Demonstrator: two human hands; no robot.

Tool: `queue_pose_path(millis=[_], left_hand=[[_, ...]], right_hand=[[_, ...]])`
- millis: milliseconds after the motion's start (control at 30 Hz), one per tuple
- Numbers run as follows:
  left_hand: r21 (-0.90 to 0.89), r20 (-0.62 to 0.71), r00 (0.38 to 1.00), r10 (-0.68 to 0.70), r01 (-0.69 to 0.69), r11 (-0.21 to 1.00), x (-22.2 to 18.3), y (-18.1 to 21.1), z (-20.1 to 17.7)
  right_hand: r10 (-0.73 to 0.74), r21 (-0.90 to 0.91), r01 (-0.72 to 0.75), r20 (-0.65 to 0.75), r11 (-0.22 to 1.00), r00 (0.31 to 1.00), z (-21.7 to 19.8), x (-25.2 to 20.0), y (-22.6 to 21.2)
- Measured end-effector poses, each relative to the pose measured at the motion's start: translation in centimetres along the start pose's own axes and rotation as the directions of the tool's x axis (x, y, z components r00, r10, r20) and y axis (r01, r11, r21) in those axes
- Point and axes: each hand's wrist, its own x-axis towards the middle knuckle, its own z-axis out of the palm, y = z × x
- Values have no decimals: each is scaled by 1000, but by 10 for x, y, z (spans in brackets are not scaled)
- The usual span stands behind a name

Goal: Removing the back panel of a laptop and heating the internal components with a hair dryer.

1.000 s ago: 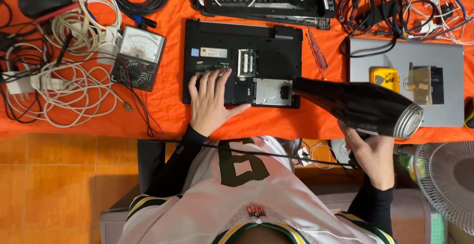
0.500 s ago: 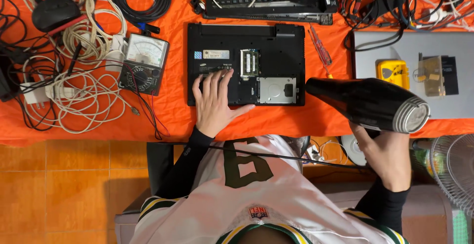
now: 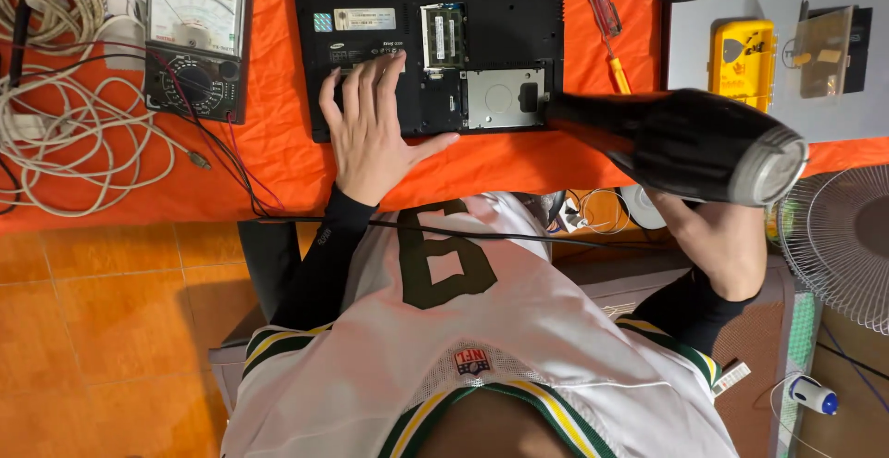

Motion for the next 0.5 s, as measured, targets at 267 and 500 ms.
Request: queue_pose_path(millis=[267, 500], left_hand=[[12, -21, 1000, 23, -23, 1000, -1, -2, 3], [5, -43, 999, 21, -21, 1000, -2, -4, 6]], right_hand=[[90, 202, -80, -43, 976, 995, 19, 1, 5], [53, 188, -31, -117, 982, 992, 29, 8, -2]])
